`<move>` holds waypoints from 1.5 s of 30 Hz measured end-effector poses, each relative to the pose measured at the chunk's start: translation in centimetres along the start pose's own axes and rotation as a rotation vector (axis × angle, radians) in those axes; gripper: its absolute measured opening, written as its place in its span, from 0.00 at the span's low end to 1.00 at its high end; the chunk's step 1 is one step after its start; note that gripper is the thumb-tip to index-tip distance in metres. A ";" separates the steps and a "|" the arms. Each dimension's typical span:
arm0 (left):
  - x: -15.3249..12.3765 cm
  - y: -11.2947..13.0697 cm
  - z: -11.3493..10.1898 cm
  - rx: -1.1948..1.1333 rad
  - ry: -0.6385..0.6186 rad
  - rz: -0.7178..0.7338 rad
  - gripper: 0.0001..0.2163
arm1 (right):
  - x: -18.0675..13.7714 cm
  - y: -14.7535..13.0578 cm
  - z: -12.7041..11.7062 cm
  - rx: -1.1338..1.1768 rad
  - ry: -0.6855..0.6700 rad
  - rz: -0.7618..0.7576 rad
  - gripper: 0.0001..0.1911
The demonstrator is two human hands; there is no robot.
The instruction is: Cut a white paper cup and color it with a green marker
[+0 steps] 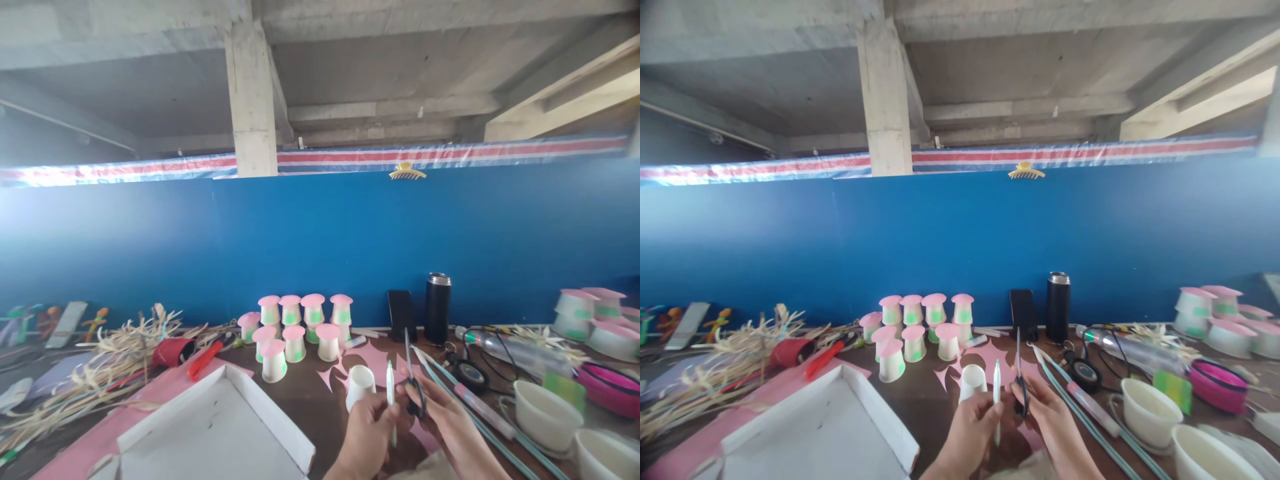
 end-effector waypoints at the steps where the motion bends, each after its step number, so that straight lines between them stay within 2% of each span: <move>1: 0.0 0.0 0.1 0.004 -0.009 -0.011 0.16 | 0.0 0.1 -0.1 0.006 -0.004 -0.003 0.22; 7: -0.1 -0.6 -0.4 0.105 0.033 -0.094 0.17 | -0.3 -0.1 -0.1 0.067 -0.001 -0.023 0.23; 14: -0.2 0.1 -0.8 0.100 0.102 -0.057 0.16 | -1.2 -0.5 0.5 0.111 -0.032 0.047 0.22; 17: -0.2 0.2 -1.0 0.103 0.108 -0.085 0.18 | -1.3 -0.5 0.5 0.112 -0.033 0.055 0.23; 23: -0.1 0.9 -1.9 0.142 0.170 0.069 0.17 | -1.4 -0.5 0.5 0.078 -0.046 0.070 0.19; 28: -0.1 1.3 -2.9 0.238 0.244 0.063 0.18 | -1.7 -0.9 1.0 0.031 -0.080 0.062 0.19; 34: -0.4 1.6 -3.0 0.329 0.291 0.074 0.16 | -2.1 -1.2 1.4 -0.027 -0.085 0.073 0.24; 45: -0.7 2.6 -2.8 0.385 0.297 0.141 0.11 | -2.3 -1.5 1.4 -0.093 -0.109 0.028 0.28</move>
Point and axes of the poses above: each hand's wrist, its own x-axis towards the middle knuckle, its own z-axis out of the palm, y = z × x, the point moved 4 cm from there along x, towards the middle knuckle, and after that the axes turned 2 degrees about z, right-handed, at the moved point
